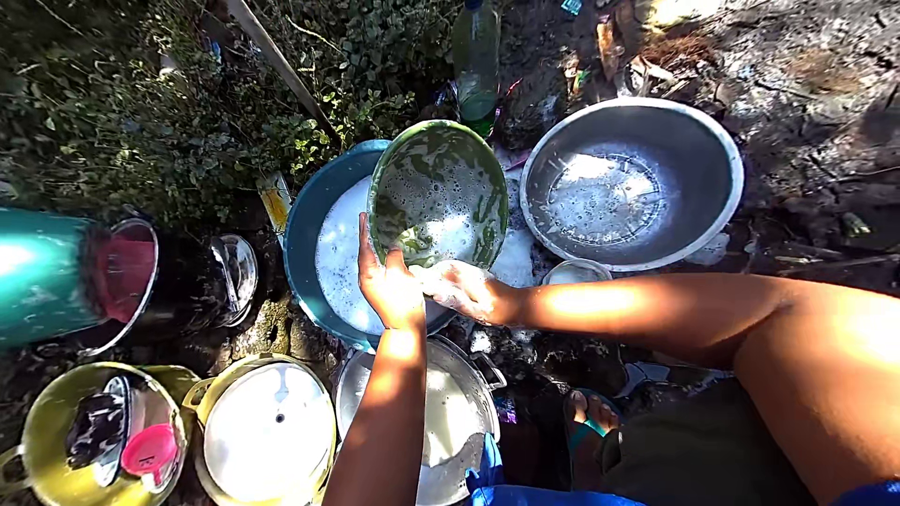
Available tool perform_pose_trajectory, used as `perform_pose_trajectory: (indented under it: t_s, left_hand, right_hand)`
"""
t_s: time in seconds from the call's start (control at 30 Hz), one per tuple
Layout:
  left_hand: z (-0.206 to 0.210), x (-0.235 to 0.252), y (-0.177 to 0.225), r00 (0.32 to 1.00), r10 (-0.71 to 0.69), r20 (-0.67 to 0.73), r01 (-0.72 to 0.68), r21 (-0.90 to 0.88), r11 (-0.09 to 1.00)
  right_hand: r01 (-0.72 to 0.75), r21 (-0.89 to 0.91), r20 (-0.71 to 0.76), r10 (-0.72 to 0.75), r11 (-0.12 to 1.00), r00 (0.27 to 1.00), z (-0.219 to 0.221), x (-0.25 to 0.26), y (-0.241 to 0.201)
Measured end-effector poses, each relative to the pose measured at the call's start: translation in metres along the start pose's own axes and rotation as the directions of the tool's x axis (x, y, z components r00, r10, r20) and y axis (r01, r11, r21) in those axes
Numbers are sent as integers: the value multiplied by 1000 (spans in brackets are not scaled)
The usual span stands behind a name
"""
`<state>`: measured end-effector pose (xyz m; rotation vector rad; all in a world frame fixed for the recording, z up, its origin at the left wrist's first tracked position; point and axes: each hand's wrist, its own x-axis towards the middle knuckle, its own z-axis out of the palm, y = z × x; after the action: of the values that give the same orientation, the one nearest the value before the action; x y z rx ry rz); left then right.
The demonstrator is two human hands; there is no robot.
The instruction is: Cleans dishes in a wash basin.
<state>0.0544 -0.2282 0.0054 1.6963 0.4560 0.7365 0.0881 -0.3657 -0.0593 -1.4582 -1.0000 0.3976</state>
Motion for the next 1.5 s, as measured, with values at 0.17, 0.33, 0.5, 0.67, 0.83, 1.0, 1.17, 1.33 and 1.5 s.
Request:
perform_pose_trajectory:
  t_s: [0.17, 0.33, 0.5, 0.67, 0.83, 1.0, 1.17, 1.33, 1.5]
  left_hand:
    - [0, 3, 7, 999, 32, 29, -33, 53, 998]
    - [13, 4, 10, 987, 146, 68, -148, 28, 989]
    - [16, -7, 9, 997, 66, 50, -65, -14, 998]
    - [8, 20, 17, 991, -131, -3, 131, 112, 985]
    - [-1, 26, 13, 985, -102, 137, 85, 123, 989]
    - [0, 7, -1, 980, -197, -1, 197, -17, 980]
    - [-5, 31, 4, 939, -336, -68, 333, -45, 942]
    - [6, 26, 8, 868, -471, -156, 462, -90, 882]
    - [6, 28, 18, 847, -496, -192, 489, -90, 868]
  right_hand:
    - [63, -764, 181, 120, 642, 976, -90, 26, 44]
    - [-114, -750, 20, 194, 652, 981, -70, 17, 35]
    - [-118, -103, -233, 92, 988, 968, 16, 13, -22]
    - [111, -574, 183, -5, 811, 983, -44, 3, 28]
    - [136, -715, 223, 39, 686, 974, -47, 16, 27]
    - [59, -487, 189, 40, 871, 981, -9, 25, 1]
    - [288, -583, 275, -149, 760, 950, -60, 0, 50]
    - [329, -512, 267, -216, 794, 939, -33, 15, 19]
    - [277, -407, 256, -182, 871, 949, -24, 28, 1]
